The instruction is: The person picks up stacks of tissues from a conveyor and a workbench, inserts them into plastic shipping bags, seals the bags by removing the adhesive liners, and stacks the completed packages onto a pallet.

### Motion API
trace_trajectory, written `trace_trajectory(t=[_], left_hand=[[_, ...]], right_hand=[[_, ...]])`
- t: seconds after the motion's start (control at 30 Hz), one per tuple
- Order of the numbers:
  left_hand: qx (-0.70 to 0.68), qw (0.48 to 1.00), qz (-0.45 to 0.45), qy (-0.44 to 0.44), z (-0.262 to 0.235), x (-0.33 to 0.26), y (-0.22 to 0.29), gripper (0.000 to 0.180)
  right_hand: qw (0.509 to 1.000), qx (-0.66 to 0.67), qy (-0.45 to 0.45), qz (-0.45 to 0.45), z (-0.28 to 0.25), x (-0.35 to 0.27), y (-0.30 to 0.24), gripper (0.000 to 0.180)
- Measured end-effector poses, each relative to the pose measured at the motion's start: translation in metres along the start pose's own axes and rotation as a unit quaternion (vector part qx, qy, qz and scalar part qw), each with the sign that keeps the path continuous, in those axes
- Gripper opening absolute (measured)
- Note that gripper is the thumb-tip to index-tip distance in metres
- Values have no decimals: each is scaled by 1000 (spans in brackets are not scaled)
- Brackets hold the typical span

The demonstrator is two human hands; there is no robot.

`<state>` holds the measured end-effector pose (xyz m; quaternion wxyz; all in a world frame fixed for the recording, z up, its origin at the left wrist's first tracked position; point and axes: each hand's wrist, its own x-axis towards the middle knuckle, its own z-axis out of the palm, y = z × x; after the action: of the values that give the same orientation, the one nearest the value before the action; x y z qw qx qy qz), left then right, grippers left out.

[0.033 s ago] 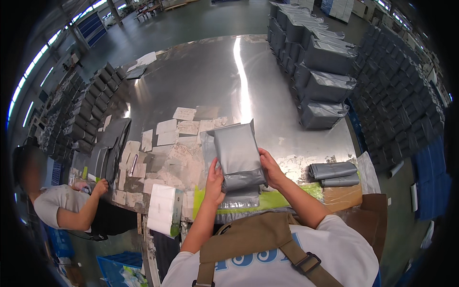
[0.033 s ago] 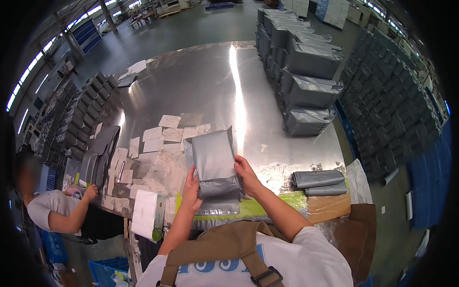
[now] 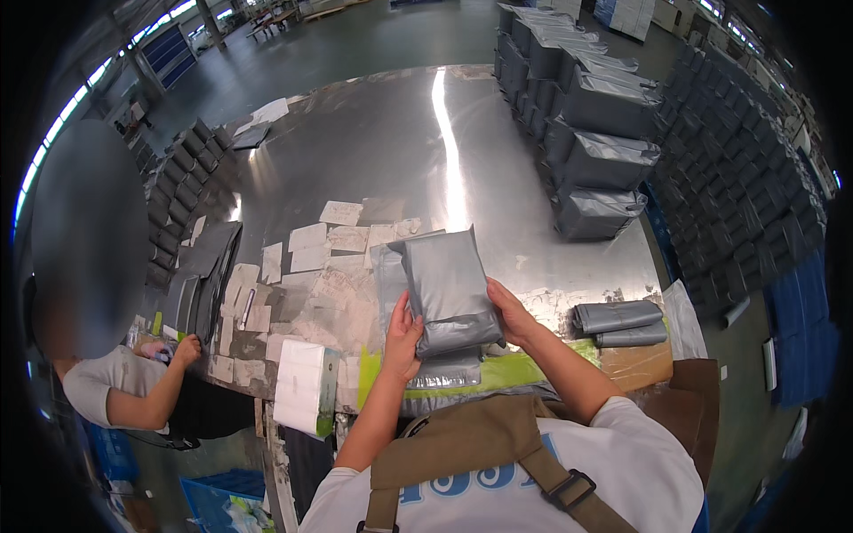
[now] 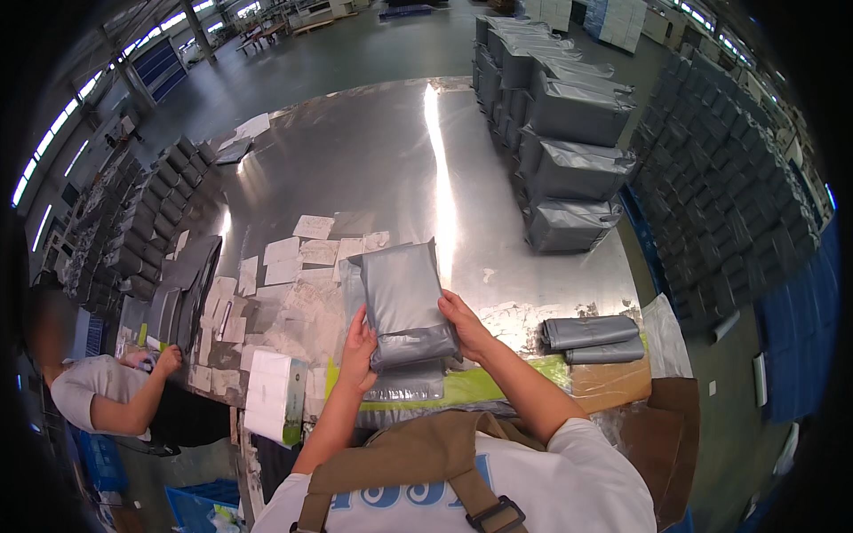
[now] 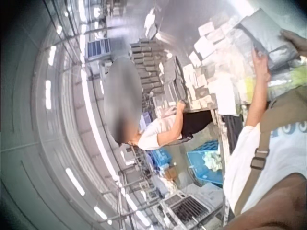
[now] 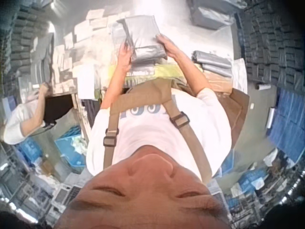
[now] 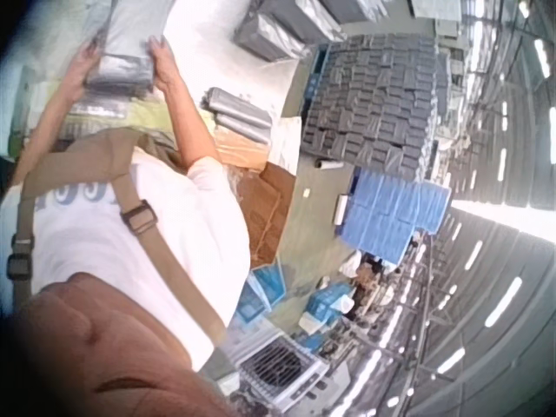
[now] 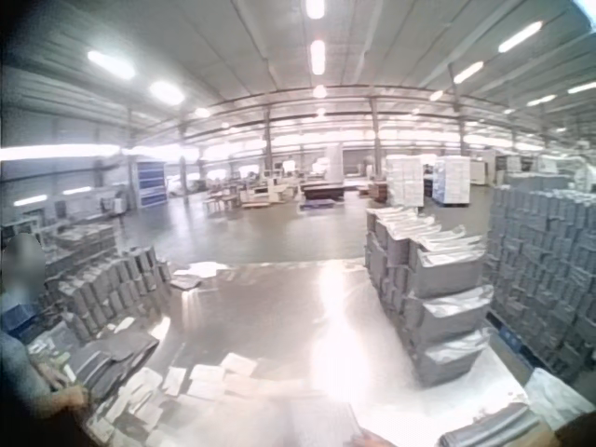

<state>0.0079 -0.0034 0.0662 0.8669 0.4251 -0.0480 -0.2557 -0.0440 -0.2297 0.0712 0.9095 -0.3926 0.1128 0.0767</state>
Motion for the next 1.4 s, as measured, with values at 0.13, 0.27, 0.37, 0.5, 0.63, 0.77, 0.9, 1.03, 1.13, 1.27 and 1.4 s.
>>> trace_trajectory(t=[0.13,0.27,0.37,0.5,0.63,0.77,0.9,1.03,1.13,1.27,1.4], left_hand=[[108,990,11,-86,41,3,-20,81],[390,913,108,48,6,10,-7,66],[625,702,289,182,-70,-4,53,55],[748,494,185,403,-183,-57,121,62],[688,590,-41,421,-236,-107,134,80],[675,620,-69,393,-223,-110,138,77],[633,644,-55,425,-225,-92,124,67],[563,680,32,469,-200,-39,103,57],[554,718,127,402,-126,-5,112,45],[441,814,233,297,-30,-18,69,32],[567,752,299,157,-55,-46,7,35]], right_hand=[[985,-162,-7,49,-32,-14,-75,65],[765,-628,66,-130,-76,-43,-175,89],[490,-837,99,-221,-118,-79,-220,106],[417,-886,108,-171,-211,-72,-225,121],[562,-814,42,-139,-267,-40,-250,110],[531,-796,170,-238,-310,-59,-285,43],[415,-716,299,-475,-212,-48,-238,19],[713,-601,-10,-362,-15,7,-76,38],[815,-516,-121,-235,50,52,28,71],[874,-443,35,-197,102,50,70,98],[965,-221,92,-109,21,30,38,70]])
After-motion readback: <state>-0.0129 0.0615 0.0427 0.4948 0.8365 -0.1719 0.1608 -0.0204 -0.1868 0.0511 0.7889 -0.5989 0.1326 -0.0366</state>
